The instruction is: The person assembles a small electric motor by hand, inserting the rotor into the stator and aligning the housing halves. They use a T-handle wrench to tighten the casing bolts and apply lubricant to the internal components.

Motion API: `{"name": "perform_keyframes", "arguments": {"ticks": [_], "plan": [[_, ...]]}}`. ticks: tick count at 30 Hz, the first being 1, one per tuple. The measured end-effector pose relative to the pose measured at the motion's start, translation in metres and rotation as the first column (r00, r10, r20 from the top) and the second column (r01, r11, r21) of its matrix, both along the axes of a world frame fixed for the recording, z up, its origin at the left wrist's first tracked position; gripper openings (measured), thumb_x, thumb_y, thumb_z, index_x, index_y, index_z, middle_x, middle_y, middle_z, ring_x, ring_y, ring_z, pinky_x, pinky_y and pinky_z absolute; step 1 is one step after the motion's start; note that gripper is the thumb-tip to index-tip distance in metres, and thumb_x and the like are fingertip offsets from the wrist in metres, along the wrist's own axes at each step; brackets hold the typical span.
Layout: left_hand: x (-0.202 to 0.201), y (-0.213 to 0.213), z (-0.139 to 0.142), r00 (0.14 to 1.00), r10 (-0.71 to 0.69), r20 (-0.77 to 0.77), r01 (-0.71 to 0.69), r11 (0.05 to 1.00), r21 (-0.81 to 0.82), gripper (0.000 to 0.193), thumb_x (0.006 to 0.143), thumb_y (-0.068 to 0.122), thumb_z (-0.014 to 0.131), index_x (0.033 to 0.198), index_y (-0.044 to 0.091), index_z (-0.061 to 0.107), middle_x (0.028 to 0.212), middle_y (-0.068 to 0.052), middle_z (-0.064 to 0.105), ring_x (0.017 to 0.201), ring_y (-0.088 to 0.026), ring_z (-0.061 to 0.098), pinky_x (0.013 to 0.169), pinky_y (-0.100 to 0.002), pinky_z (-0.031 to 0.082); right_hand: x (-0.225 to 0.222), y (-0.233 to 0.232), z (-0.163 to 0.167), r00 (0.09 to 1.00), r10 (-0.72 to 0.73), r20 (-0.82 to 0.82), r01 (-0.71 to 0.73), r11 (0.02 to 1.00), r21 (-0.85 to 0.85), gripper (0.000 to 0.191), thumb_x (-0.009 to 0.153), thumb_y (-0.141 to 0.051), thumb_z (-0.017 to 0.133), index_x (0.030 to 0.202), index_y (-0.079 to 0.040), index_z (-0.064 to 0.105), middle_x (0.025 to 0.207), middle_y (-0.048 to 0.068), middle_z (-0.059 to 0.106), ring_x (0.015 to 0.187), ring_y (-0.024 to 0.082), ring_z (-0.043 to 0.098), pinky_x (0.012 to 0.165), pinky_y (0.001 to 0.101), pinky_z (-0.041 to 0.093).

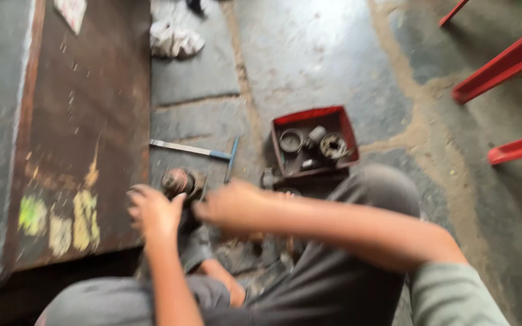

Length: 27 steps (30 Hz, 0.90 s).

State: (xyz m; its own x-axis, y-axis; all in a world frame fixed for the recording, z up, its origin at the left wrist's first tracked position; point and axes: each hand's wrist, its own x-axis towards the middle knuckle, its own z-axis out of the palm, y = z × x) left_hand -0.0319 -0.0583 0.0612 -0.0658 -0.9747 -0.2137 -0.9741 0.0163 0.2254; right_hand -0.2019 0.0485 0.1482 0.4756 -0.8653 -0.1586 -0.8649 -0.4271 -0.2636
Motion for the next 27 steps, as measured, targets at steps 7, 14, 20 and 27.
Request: {"name": "perform_keyframes", "arguments": {"ticks": [7,14,20,27], "plan": [[-0.045,0.022,0.062,0.775,-0.336,-0.536,0.056,0.881,-0.471,0.075,0.094,0.02,0.082,0.153,-0.004,0.043,0.152,-0.025,0.049,0.142,-0.042,0.048,0.121,-0.048,0.038,0.016,0.119,-0.002,0.994,0.108,-0.02,-0.106,0.991,0.08,0.028,0.089,-0.029,0.062,0.105,-0.007,0.07,0.102,0.014,0.07,0.094,0.031,0.066,0.078,0.0481,0.047],[-0.183,0.026,-0.078,0.615,-0.293,-0.732,0.255,0.952,-0.167,0.041,0.086,0.013,0.077,0.124,0.003,0.065,0.123,-0.017,0.068,0.116,-0.031,0.064,0.102,-0.041,0.049,0.021,0.195,-0.018,0.995,0.093,0.042,-0.079,0.963,-0.259,0.024,0.092,-0.029,0.059,0.094,-0.007,0.069,0.102,0.013,0.067,0.095,0.031,0.065,0.086,0.0518,0.051],[-0.244,0.056,-0.21,0.669,-0.359,-0.651,0.45,0.892,-0.03,0.037,0.082,0.012,0.074,0.116,0.001,0.066,0.112,-0.021,0.068,0.109,-0.04,0.064,0.095,-0.046,0.051,-0.006,0.188,-0.044,0.996,0.005,0.088,0.015,0.975,-0.222,0.021,0.089,-0.026,0.06,0.089,-0.007,0.068,0.093,0.015,0.066,0.088,0.032,0.063,0.082,0.0533,0.052],[-0.299,0.081,-0.247,0.601,-0.768,-0.222,0.67,0.636,-0.383,0.027,0.08,0.01,0.072,0.106,0.01,0.067,0.114,-0.011,0.062,0.12,-0.035,0.055,0.106,-0.05,0.044,-0.029,0.144,-0.04,0.99,-0.061,0.13,0.081,0.984,-0.157,0.018,0.086,-0.023,0.062,0.083,-0.006,0.067,0.083,0.016,0.064,0.079,0.032,0.062,0.078,0.0551,0.053]]}}
